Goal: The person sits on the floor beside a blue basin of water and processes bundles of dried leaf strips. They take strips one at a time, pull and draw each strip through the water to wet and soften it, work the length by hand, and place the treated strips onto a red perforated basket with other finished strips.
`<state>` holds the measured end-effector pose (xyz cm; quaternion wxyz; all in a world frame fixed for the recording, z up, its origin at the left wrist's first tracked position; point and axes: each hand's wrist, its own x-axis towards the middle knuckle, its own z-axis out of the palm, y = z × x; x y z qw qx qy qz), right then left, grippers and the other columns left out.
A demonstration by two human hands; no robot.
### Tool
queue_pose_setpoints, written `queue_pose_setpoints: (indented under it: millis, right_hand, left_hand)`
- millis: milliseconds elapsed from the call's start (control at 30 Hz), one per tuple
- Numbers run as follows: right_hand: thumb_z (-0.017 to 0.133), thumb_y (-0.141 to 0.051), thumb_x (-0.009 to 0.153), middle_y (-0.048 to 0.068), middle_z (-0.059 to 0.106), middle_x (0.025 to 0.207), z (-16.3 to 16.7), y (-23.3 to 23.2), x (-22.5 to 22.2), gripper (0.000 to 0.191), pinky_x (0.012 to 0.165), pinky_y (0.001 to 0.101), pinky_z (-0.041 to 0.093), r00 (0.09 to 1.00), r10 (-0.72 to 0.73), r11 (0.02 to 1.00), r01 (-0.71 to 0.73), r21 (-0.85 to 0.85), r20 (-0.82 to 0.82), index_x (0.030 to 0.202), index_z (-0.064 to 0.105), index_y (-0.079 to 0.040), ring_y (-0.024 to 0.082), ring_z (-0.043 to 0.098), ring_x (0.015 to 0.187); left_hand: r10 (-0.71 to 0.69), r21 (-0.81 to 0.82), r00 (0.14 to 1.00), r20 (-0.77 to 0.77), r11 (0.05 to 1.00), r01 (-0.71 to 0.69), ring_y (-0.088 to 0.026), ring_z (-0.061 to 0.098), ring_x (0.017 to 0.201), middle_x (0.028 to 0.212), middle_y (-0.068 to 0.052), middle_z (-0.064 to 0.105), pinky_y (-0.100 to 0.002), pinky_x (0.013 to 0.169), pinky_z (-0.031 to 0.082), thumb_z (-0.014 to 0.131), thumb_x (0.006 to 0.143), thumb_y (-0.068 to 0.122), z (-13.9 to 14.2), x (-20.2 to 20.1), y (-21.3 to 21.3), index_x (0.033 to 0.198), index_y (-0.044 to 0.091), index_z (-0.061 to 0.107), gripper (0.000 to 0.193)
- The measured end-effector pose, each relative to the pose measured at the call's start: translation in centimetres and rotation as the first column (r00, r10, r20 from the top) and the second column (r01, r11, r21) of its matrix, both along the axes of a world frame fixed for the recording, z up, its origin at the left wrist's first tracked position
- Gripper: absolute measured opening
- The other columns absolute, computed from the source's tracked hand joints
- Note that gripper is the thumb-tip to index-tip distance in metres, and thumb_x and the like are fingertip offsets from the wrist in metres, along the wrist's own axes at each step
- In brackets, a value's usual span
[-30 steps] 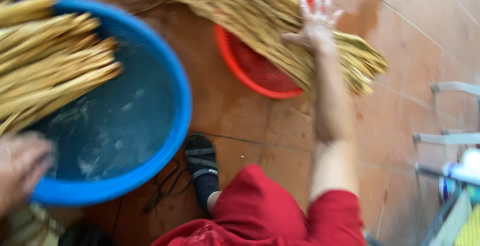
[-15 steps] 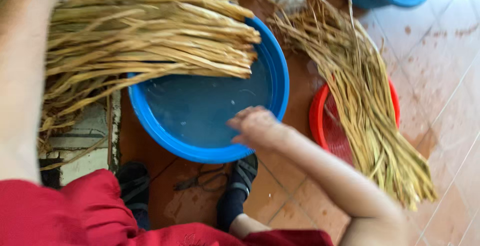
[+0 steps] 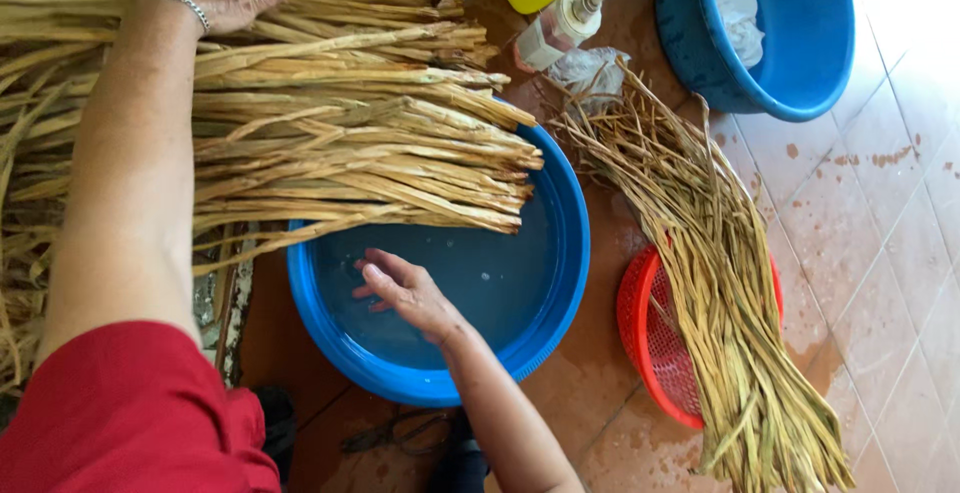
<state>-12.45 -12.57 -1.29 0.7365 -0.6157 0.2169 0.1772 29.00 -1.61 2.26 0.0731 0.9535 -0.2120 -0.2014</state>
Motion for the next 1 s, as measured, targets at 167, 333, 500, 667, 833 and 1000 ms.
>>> queue_pose_setpoints:
  millis: [167,333,500,667,833,1000]
  right_hand:
    - [0.058,-0.047,0.100,0.018,0.053,0.150,-1.3,0.8,2.6,0.073,0.085,0.0433,0.060,0.970,-0.220,0.926,0.241,0.289,-0.105,0.154,0.039,-0.001,0.031,0.066,0.118]
    - [0.061,-0.045,0.100,0.019,0.056,0.142,-2.1,1.3,5.0,0.064,0.086,0.0524,0.059,0.915,-0.387,0.793,0.392,0.466,-0.111,0.144,0.046,-0.002,0.037,0.062,0.123]
    - [0.062,-0.044,0.100,0.018,0.060,0.135,-2.9,1.5,7.2,0.057,0.092,0.0595,0.054,0.876,-0.459,0.724,0.467,0.507,-0.152,0.141,0.052,-0.005,0.035,0.059,0.122]
    - [0.068,-0.041,0.097,0.014,0.063,0.135,-3.1,1.4,8.4,0.056,0.099,0.0637,0.049,0.876,-0.475,0.683,0.431,0.589,-0.089,0.140,0.055,-0.007,0.033,0.059,0.125]
    - [0.069,-0.039,0.095,0.017,0.063,0.134,-2.4,1.0,7.2,0.058,0.086,0.0637,0.056,0.912,-0.383,0.780,0.405,0.478,-0.147,0.140,0.054,-0.006,0.037,0.061,0.122]
    - [0.075,-0.034,0.097,0.025,0.055,0.149,-1.8,-1.7,0.3,0.068,0.086,0.0606,0.057,0.953,-0.258,0.869,0.159,0.469,0.156,0.153,0.046,-0.008,0.046,0.059,0.128]
  left_hand:
    - [-0.017,-0.040,0.920,-0.391,0.999,0.002,-0.040,0.016,0.159,0.171,-0.022,0.017,-0.068,0.125,0.017,0.035,0.052,0.104,0.3,0.1,0.9,0.165,0.013,0.025,0.145]
    - [-0.186,-0.088,0.860,-0.476,0.983,0.164,-0.039,0.020,0.156,0.169,-0.023,0.017,-0.061,0.123,0.020,0.055,0.038,0.100,-0.1,-0.6,1.7,0.162,0.007,0.025,0.158]
    - [-0.151,0.002,0.895,-0.421,0.986,0.167,-0.040,0.061,0.130,0.142,-0.027,0.061,-0.050,0.113,0.047,0.090,0.042,0.071,-0.1,-2.5,1.5,0.140,-0.001,0.061,0.125]
    - [-0.318,-0.079,0.947,0.048,0.944,0.321,-0.037,0.071,0.105,0.117,-0.022,0.075,-0.048,0.092,0.057,0.091,0.066,0.059,4.0,-3.2,1.3,0.130,0.010,0.072,0.083]
    - [-0.270,-0.300,0.855,0.443,0.854,0.425,-0.040,0.069,0.100,0.107,-0.020,0.072,-0.051,0.087,0.055,0.087,0.088,0.044,10.6,-8.8,4.1,0.129,0.010,0.072,0.056]
    - [-0.373,-0.082,0.553,0.745,0.772,0.631,-0.029,0.064,0.098,0.102,-0.010,0.067,-0.045,0.080,0.050,0.088,0.078,0.035,10.8,-19.7,6.0,0.137,0.007,0.065,0.070]
